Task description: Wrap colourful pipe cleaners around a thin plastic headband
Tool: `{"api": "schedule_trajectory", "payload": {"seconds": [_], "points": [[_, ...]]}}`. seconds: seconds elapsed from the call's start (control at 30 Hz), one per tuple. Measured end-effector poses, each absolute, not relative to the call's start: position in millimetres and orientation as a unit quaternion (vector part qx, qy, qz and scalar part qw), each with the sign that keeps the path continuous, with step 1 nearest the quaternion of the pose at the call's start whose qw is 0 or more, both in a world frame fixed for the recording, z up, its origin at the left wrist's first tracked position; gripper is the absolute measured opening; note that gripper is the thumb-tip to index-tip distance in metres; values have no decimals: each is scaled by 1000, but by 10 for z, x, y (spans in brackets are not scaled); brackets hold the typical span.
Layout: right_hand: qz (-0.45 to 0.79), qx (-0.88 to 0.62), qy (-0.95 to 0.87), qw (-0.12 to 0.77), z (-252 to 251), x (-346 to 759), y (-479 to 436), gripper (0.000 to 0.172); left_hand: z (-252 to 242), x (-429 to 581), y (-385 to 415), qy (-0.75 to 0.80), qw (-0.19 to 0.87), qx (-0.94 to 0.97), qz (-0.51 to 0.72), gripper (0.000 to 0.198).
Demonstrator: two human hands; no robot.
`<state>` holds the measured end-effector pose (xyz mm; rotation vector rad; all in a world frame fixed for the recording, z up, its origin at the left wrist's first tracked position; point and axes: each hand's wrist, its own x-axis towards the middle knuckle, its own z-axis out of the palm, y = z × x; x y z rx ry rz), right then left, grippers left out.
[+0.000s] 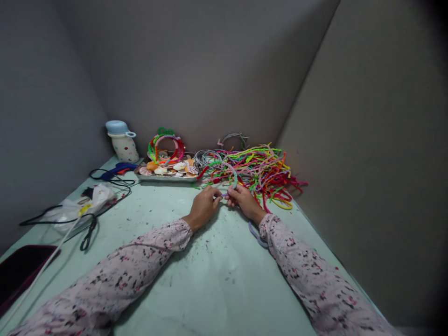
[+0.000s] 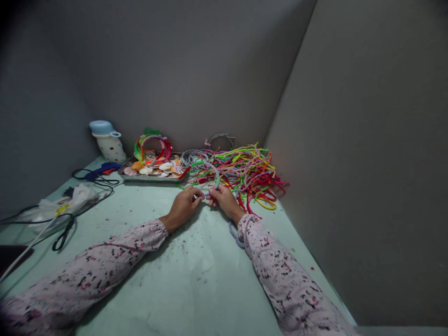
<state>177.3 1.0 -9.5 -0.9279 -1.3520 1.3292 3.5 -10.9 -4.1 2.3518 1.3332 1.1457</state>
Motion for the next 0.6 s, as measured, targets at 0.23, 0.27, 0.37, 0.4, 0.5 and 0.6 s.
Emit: {"api": "schedule_trajectory", "payload": {"seconds": [0.23,0.27,0.37,0.4,0.5,0.6], "points": [[552,-384,-560,484,-84,1772,-1,29,-15,25,-127,457,94,798,381,4],[553,-385,-560,482,-81,1772,-3,29,-14,24,-126,457,94,798,381,4],[551,-390,-560,480,-72,1771,-11,29,-16,21,-120,455,90,799,382,4],[550,-391,-560,481,-70,1770,-13,29,-19,22,-117,454,89,799,384,5],[546,-391,-561,484,-70,1768,-11,29,-33,26,-109,452,90,797,389,4],[548,-389,-558,486,-80,1768,1,30,-48,33,-106,453,99,794,393,5]]}}
